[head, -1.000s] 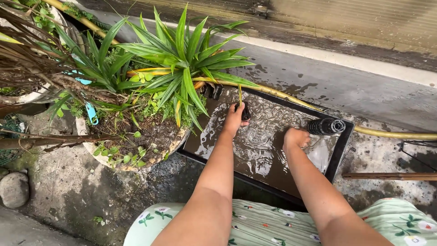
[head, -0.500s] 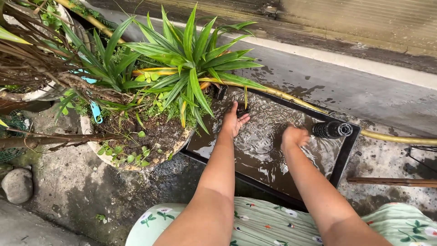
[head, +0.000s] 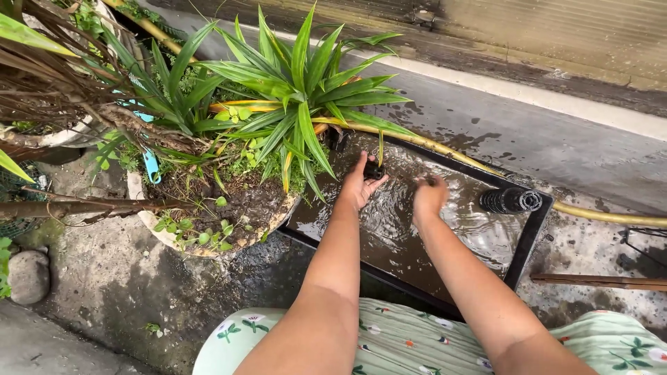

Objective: Cleaning small black plastic pots and components in a tray filled with water.

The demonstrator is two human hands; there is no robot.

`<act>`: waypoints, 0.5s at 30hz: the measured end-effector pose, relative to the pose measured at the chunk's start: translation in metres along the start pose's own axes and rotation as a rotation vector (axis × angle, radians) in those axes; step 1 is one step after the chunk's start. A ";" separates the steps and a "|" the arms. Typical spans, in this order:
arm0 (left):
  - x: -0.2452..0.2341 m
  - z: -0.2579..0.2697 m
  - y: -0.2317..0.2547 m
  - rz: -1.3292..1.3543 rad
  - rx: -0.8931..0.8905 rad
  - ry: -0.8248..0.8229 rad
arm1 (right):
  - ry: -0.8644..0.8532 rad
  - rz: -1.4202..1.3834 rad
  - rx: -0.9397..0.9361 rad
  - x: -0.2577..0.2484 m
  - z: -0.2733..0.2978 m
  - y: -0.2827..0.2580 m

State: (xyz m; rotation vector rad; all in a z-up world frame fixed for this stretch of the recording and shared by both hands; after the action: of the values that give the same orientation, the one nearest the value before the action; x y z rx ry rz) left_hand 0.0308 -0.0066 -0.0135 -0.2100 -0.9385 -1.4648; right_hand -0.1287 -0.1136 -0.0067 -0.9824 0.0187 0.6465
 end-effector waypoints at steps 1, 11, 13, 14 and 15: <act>-0.005 -0.007 -0.002 -0.001 0.001 -0.001 | 0.000 -0.001 -0.001 -0.020 -0.031 0.045; -0.023 -0.019 -0.025 -0.639 0.175 0.203 | -0.644 -0.477 0.006 0.047 0.043 -0.071; -0.012 -0.019 -0.020 -0.655 0.221 0.150 | -0.623 -0.356 -0.021 0.051 0.037 -0.077; -0.007 -0.017 -0.017 -0.700 0.243 0.104 | -0.500 -0.308 -0.023 0.038 0.026 -0.069; -0.003 -0.016 -0.015 -0.745 0.264 0.058 | -0.376 -0.259 -0.025 0.025 0.016 -0.062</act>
State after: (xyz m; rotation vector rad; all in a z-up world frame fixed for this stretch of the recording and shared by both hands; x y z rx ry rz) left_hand 0.0247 -0.0174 -0.0316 0.4205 -1.2184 -1.9764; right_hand -0.0805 -0.1121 0.0421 -0.8567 -0.4429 0.5839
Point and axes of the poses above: each hand's wrist, its own z-axis away from the middle knuckle, its own x-axis out of the palm, y = z × x, the point moved 4 cm from there along -z, towards the middle knuckle, and after that the axes turned 15 degrees about -y, right-handed, at the moved point
